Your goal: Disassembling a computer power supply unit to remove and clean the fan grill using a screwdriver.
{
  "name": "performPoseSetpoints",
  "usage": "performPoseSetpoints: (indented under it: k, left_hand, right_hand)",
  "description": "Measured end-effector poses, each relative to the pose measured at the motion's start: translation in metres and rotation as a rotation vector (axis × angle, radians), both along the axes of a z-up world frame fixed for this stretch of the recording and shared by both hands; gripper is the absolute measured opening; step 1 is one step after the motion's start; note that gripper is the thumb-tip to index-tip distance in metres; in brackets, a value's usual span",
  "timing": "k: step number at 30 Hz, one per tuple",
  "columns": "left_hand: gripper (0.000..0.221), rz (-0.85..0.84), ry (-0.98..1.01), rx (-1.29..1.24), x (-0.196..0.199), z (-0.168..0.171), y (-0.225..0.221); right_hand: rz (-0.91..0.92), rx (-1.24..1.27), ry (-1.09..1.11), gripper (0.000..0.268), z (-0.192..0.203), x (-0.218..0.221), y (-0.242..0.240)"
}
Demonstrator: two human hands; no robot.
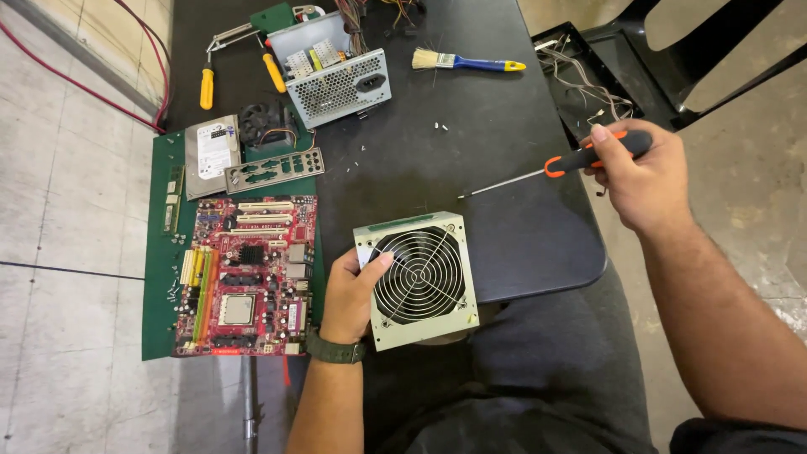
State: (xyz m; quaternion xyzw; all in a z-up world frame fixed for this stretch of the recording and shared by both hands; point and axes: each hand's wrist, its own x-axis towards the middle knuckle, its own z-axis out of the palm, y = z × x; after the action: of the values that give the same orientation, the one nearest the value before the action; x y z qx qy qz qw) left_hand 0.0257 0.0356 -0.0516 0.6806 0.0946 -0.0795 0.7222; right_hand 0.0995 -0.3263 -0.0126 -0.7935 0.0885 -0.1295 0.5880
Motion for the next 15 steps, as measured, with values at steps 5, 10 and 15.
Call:
performPoseSetpoints:
  k: [5,10,15]
  left_hand:
    - [0.021,-0.006,-0.012,0.02,0.0,-0.001,0.001]
    - [0.023,-0.006,-0.021,0.017,0.0,-0.003,0.002]
    - [0.022,-0.007,-0.011,-0.005,0.0,-0.002,0.001]
  right_hand:
    - [-0.006,-0.072,0.041,0.024,0.024,-0.005,0.012]
    - [-0.008,-0.096,0.058,0.025,0.035,-0.007,0.016]
    - [-0.001,-0.087,-0.019,0.022,0.037,-0.007,0.014]
